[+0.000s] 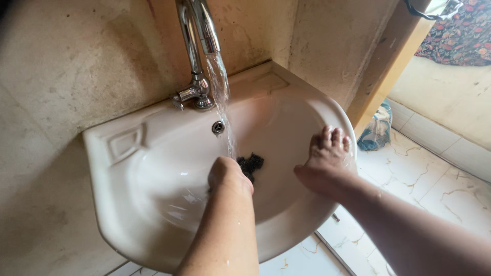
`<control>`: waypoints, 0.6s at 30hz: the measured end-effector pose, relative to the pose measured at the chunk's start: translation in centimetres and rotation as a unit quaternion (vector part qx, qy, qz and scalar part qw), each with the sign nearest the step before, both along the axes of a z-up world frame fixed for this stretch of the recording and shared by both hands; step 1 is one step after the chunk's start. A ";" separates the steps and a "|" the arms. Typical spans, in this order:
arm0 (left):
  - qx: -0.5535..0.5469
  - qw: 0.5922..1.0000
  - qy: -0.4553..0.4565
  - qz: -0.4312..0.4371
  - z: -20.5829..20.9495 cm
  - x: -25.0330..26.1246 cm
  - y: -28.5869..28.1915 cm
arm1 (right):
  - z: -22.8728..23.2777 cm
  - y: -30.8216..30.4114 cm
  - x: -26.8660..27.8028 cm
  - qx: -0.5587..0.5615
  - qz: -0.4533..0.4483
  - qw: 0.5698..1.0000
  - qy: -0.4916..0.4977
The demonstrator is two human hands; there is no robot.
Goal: The person washes their hands under running water from a faucet in a sink. They rub their hands together and rinse them repeatedly throughout the clip.
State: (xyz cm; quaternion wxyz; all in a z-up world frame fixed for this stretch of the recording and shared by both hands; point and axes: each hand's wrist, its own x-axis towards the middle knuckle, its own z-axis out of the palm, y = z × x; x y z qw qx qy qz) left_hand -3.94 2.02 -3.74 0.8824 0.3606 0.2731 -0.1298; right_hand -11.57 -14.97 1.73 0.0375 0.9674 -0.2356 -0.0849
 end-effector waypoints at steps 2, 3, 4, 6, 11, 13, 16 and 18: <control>0.009 1.000 -0.012 0.018 0.5 0.2 1.0 | 0.6 1.9 -1.5 0.032 0.016 0.999 0.014; 0.017 0.999 -0.020 0.024 0.9 0.4 1.3 | 0.9 2.9 -2.2 0.048 0.023 0.998 0.021; 0.023 0.999 -0.028 0.033 1.3 0.7 1.7 | 1.3 4.0 -2.8 0.053 0.041 0.997 0.034; 0.037 0.997 -0.043 0.045 2.1 1.0 2.5 | 1.9 7.0 -3.9 0.052 0.089 0.990 0.097; 0.074 0.993 -0.072 0.052 3.4 1.0 4.2 | 2.1 15.4 -5.5 0.167 0.201 0.956 0.131; 0.098 0.991 -0.081 0.048 3.6 0.6 5.1 | 1.3 17.1 -5.0 0.193 0.253 0.941 0.115; 0.167 0.979 -0.108 0.043 4.6 -0.1 6.6 | -0.3 18.1 -2.8 0.261 0.228 0.932 0.108; 0.247 0.959 -0.132 0.038 5.3 -0.4 7.4 | -2.0 17.8 -0.8 0.353 0.165 0.917 0.085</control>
